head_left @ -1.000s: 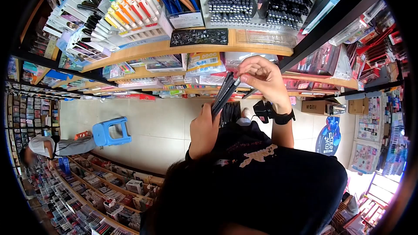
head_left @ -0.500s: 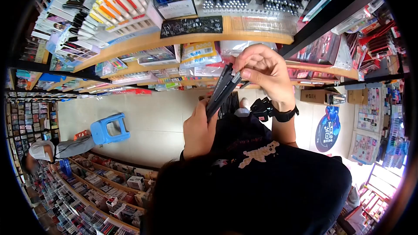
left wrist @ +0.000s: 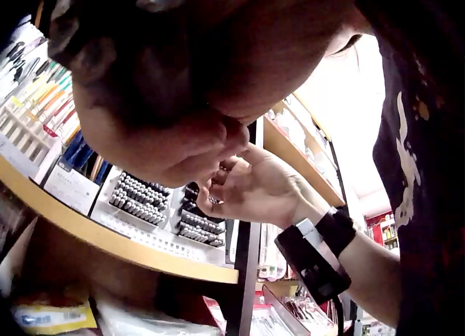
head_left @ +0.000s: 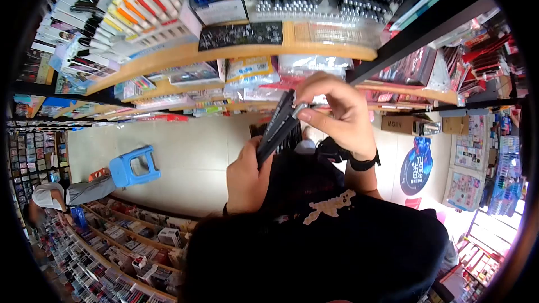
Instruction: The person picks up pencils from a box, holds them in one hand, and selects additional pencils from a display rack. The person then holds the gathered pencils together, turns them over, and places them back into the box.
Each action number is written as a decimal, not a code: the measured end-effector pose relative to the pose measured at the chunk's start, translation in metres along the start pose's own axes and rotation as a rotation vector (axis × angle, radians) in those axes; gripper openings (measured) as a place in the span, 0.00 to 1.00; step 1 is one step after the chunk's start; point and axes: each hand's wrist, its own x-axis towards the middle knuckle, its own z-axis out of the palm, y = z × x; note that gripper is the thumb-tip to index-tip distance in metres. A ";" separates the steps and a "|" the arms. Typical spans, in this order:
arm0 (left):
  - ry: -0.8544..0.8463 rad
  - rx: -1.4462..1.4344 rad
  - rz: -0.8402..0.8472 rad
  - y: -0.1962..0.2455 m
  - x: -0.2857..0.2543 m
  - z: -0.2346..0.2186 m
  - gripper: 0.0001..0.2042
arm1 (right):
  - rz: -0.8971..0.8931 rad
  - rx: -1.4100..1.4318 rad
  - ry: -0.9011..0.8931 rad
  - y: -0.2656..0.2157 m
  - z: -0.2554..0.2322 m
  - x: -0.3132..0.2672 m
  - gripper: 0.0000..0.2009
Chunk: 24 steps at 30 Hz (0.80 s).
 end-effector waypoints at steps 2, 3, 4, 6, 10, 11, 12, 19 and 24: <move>-0.035 -0.060 -0.034 -0.001 0.006 0.005 0.10 | -0.043 0.023 0.092 -0.002 -0.001 0.003 0.08; -0.016 -0.063 -0.021 -0.006 0.009 0.008 0.10 | 0.006 0.101 0.150 -0.009 -0.006 0.002 0.09; -0.050 -0.055 -0.043 -0.012 0.011 0.012 0.10 | -0.130 0.098 0.187 -0.005 -0.014 0.007 0.08; -0.067 -0.053 -0.057 -0.022 0.015 0.016 0.10 | -0.222 0.200 0.350 -0.015 -0.027 0.015 0.06; -0.029 -0.085 -0.078 -0.037 0.016 0.018 0.10 | -0.659 -0.214 0.773 -0.020 -0.032 0.036 0.08; -0.015 -0.118 -0.071 -0.038 0.017 0.018 0.10 | -0.765 -0.455 0.759 -0.015 -0.034 0.039 0.08; -0.009 -0.124 -0.069 -0.037 0.018 0.017 0.10 | -0.813 -0.540 0.688 -0.011 -0.034 0.041 0.07; -0.011 -0.155 -0.112 -0.031 0.021 0.011 0.09 | -1.010 -0.678 0.709 0.010 -0.032 0.033 0.10; -0.047 -0.244 -0.162 -0.039 0.023 0.017 0.09 | -0.938 -0.826 0.773 0.020 -0.049 0.018 0.12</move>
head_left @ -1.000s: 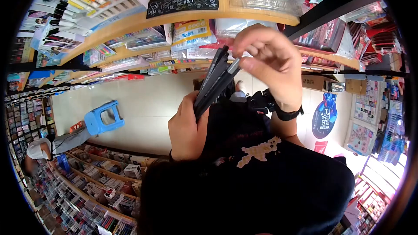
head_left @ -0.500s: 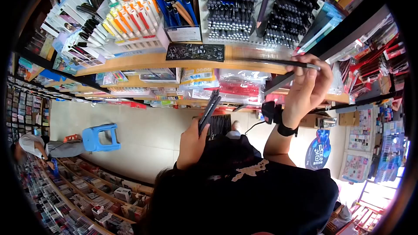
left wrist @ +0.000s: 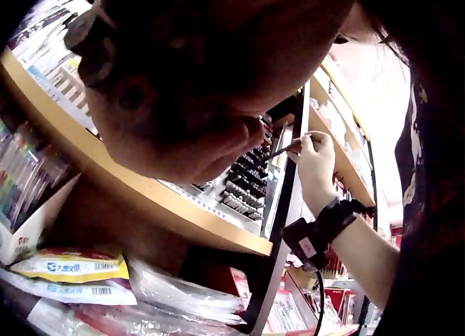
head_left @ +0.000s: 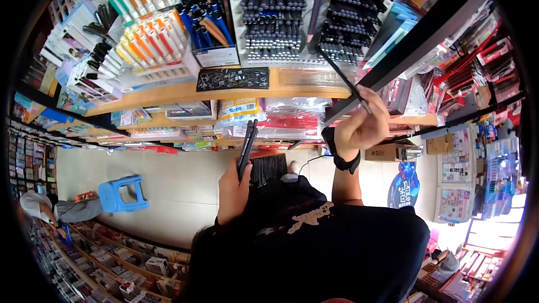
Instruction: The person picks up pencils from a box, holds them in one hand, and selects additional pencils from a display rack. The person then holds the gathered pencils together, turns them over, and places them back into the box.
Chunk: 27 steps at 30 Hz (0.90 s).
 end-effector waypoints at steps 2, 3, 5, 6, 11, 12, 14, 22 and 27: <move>-0.001 0.051 0.001 -0.001 0.002 0.002 0.09 | 0.086 -0.077 -0.072 0.000 -0.008 -0.003 0.11; -0.006 0.052 0.005 0.000 0.003 0.001 0.09 | 0.094 -0.088 -0.096 -0.001 -0.011 -0.004 0.11; -0.038 0.109 0.024 0.002 0.004 0.001 0.10 | 0.014 -0.023 -0.042 -0.001 -0.012 -0.002 0.12; -0.039 0.110 0.027 0.002 0.006 0.001 0.10 | 0.013 -0.025 -0.040 0.001 -0.011 -0.001 0.12; -0.060 0.063 0.041 0.006 0.007 0.003 0.10 | -0.020 -0.121 -0.085 0.009 -0.012 -0.005 0.14; -0.063 0.065 0.043 0.007 0.007 0.003 0.10 | 0.028 -0.143 -0.130 0.009 -0.012 -0.006 0.17; -0.053 0.074 0.068 0.008 0.007 0.004 0.10 | -0.001 -0.107 -0.116 0.012 -0.011 -0.008 0.19; -0.072 0.034 0.001 0.012 0.005 0.004 0.10 | -0.047 -0.232 -0.202 0.018 0.004 -0.011 0.11; -0.082 0.044 0.006 0.009 0.005 0.005 0.09 | -0.032 -0.281 -0.179 0.015 0.007 -0.012 0.14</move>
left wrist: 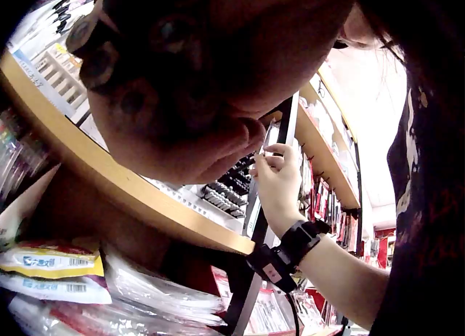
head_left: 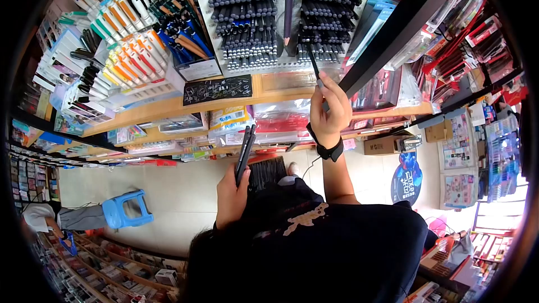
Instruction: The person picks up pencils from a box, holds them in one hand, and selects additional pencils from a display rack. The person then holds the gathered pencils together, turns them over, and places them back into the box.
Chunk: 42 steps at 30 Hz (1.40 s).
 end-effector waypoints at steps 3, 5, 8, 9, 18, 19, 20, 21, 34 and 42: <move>0.001 -0.038 0.014 0.000 -0.001 0.000 0.09 | -0.026 0.000 0.003 0.000 0.002 0.001 0.16; -0.006 -0.020 0.002 0.002 -0.001 0.000 0.09 | -0.076 0.005 0.067 0.005 0.006 -0.001 0.16; -0.003 -0.025 0.005 -0.001 -0.001 0.002 0.09 | -0.067 0.004 0.064 0.001 0.003 -0.002 0.16; -0.005 -0.026 0.008 0.000 -0.001 0.002 0.09 | -0.068 0.001 0.065 0.000 0.002 -0.002 0.16; -0.023 -0.028 -0.003 0.004 -0.001 0.002 0.09 | 0.045 -0.142 -0.011 0.019 0.023 0.005 0.14; -0.028 -0.020 -0.007 0.006 0.000 0.002 0.09 | 0.097 -0.213 -0.089 0.021 0.027 0.006 0.13; -0.032 -0.012 -0.015 0.007 -0.001 0.002 0.09 | 0.100 -0.209 -0.094 0.017 0.026 0.007 0.13; -0.027 -0.012 -0.020 0.006 0.000 0.002 0.09 | 0.142 -0.331 -0.185 0.012 0.027 0.012 0.12; -0.302 -0.518 0.000 0.024 0.006 -0.003 0.07 | 1.007 0.922 -0.548 -0.060 -0.004 -0.016 0.08; -0.566 -0.821 -0.055 0.019 0.003 -0.012 0.08 | 1.193 1.261 -0.634 -0.064 -0.007 -0.012 0.14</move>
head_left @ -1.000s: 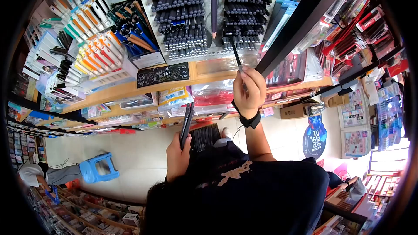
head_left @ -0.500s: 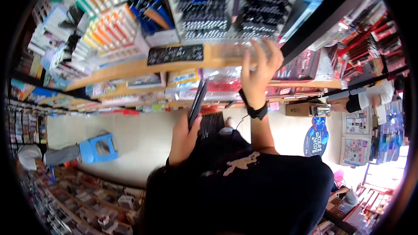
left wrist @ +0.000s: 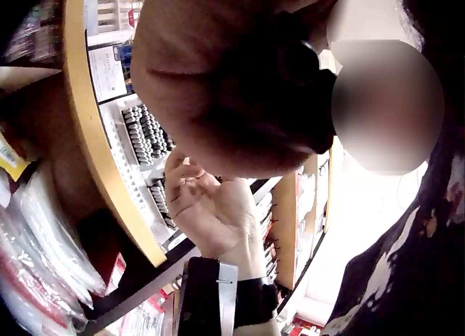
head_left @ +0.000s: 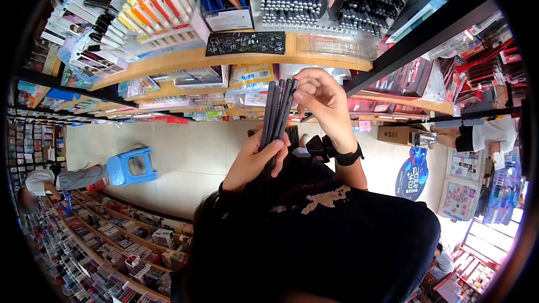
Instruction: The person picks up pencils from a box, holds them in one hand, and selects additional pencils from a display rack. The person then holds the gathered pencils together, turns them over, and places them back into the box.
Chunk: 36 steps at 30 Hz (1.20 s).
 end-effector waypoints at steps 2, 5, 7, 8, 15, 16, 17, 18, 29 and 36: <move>-0.013 -0.017 -0.016 0.001 -0.002 0.000 0.08 | 0.003 -0.004 -0.007 -0.003 0.001 0.000 0.13; -0.023 -0.021 0.007 0.000 -0.003 0.000 0.11 | 0.037 0.066 0.000 -0.003 0.000 0.001 0.13; -0.016 -0.046 0.003 0.000 -0.003 0.001 0.12 | 0.010 0.109 -0.010 -0.001 0.000 0.002 0.12; -0.010 -0.068 -0.002 0.000 -0.004 0.001 0.12 | 0.010 0.109 -0.010 0.000 -0.001 0.002 0.12; 0.038 -0.115 -0.005 0.002 -0.006 0.002 0.13 | 0.046 0.191 0.004 -0.003 0.001 0.003 0.11; 0.031 -0.114 -0.010 0.002 -0.006 0.002 0.13 | 0.050 0.190 0.016 -0.004 0.001 0.003 0.11; 0.024 -0.112 -0.013 0.003 -0.007 0.002 0.13 | 0.048 0.189 0.015 -0.004 0.001 0.002 0.11; 0.021 -0.109 -0.008 0.003 -0.007 0.002 0.13 | 0.062 0.187 0.011 -0.005 0.001 0.002 0.11; 0.197 -0.077 -0.009 -0.002 0.004 -0.014 0.09 | -0.224 -0.043 0.183 -0.047 -0.018 0.026 0.07; 0.217 -0.078 0.145 0.000 0.007 -0.024 0.07 | -1.177 -0.303 0.408 -0.146 0.011 0.066 0.08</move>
